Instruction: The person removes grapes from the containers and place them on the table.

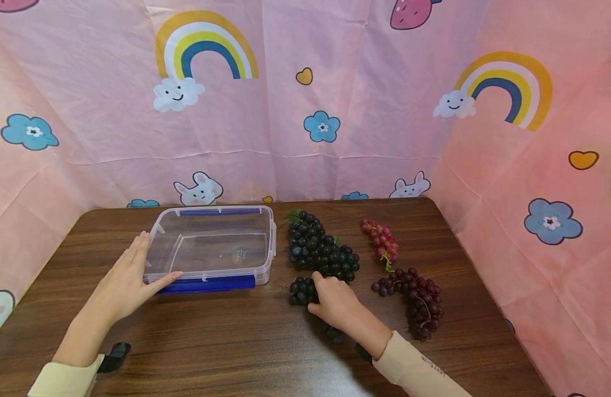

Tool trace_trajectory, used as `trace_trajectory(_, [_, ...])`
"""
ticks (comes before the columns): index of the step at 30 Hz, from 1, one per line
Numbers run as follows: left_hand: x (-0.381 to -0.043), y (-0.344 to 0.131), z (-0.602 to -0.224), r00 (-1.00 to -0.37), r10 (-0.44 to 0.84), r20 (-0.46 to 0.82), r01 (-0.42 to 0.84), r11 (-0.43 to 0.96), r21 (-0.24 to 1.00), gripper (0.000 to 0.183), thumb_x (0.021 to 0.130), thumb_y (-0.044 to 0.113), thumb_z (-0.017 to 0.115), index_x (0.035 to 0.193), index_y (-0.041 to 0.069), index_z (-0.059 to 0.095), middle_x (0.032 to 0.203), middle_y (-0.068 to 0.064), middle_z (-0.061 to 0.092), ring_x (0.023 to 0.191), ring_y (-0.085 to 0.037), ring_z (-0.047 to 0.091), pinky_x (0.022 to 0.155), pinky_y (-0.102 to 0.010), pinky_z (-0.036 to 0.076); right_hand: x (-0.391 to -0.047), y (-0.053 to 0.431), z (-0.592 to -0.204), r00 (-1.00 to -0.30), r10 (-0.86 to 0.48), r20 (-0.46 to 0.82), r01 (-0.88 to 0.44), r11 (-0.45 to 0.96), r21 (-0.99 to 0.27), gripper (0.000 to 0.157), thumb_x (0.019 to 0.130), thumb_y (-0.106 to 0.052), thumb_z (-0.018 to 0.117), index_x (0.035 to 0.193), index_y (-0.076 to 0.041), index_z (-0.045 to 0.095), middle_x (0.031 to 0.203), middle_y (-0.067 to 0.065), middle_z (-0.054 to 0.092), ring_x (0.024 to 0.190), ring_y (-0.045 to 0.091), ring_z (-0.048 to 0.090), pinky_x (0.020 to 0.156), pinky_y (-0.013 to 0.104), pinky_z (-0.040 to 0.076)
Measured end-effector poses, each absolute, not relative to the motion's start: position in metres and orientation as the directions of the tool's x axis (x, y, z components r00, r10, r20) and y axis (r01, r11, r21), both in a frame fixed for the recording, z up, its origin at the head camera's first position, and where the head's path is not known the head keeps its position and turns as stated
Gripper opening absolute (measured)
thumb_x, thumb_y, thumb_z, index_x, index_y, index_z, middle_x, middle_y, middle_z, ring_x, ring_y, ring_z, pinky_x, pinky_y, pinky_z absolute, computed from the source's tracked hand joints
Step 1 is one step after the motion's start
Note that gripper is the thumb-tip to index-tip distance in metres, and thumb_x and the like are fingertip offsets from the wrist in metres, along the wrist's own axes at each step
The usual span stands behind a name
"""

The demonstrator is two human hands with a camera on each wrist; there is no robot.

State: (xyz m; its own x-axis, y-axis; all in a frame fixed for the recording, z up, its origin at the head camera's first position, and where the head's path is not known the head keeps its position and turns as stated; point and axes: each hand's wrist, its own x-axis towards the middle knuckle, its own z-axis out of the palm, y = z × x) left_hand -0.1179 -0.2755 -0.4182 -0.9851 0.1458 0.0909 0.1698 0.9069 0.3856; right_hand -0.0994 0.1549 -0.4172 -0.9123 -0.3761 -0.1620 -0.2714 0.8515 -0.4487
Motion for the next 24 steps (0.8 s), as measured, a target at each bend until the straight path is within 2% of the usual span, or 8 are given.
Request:
trace_trajectory(3, [-0.118, -0.277, -0.417, -0.985, 0.149, 0.085, 0.170, 0.900, 0.401, 0.124, 0.095, 0.068, 0.066, 0.166, -0.007, -0.003, 0.170, -0.039, 0.005, 0.157, -0.057, 0.011, 0.123, -0.072, 0.019, -0.099, 0.154, -0.418, -0.922, -0.350, -0.168, -0.249, 0.866, -0.435, 0.056, 0.090, -0.017, 0.086, 0.134, 0.005, 0.060, 0.110, 0.026, 0.073, 0.077, 0.032, 0.073, 0.068, 0.045, 0.061])
trace_trajectory(6, [-0.117, -0.278, -0.416, -0.987, 0.150, 0.064, 0.163, 0.892, 0.422, 0.124, 0.095, 0.067, 0.066, 0.166, -0.006, -0.006, 0.170, -0.038, 0.002, 0.158, -0.056, 0.009, 0.122, -0.074, 0.018, -0.097, 0.154, -0.420, -0.927, -0.337, -0.163, -0.244, 0.874, -0.420, 0.063, 0.090, -0.021, 0.086, 0.138, 0.007, 0.058, 0.129, 0.032, 0.067, 0.096, 0.040, 0.075, 0.080, 0.051, 0.063])
trace_trajectory(17, [-0.117, -0.283, -0.415, -0.990, 0.138, 0.001, 0.122, 0.874, 0.470, 0.122, 0.098, 0.067, 0.062, 0.166, 0.001, -0.014, 0.173, -0.028, -0.011, 0.160, -0.053, 0.002, 0.119, -0.077, 0.018, -0.087, 0.159, -0.423, -0.949, -0.300, -0.099, -0.229, 0.869, -0.439, 0.071, 0.091, -0.027, 0.085, 0.147, 0.005, 0.055, 0.133, 0.031, 0.066, 0.113, 0.045, 0.070, 0.091, 0.057, 0.060])
trace_trajectory(24, [-0.110, -0.274, -0.409, -0.992, 0.129, 0.015, 0.120, 0.869, 0.480, 0.120, 0.098, 0.066, 0.062, 0.166, 0.001, -0.013, 0.174, -0.026, -0.011, 0.160, -0.051, 0.000, 0.119, -0.077, 0.017, -0.075, 0.169, -0.423, -0.963, -0.250, -0.099, -0.173, 0.858, -0.484, 0.069, 0.092, -0.027, 0.084, 0.149, 0.000, 0.056, 0.135, 0.028, 0.067, 0.118, 0.045, 0.068, 0.093, 0.058, 0.059])
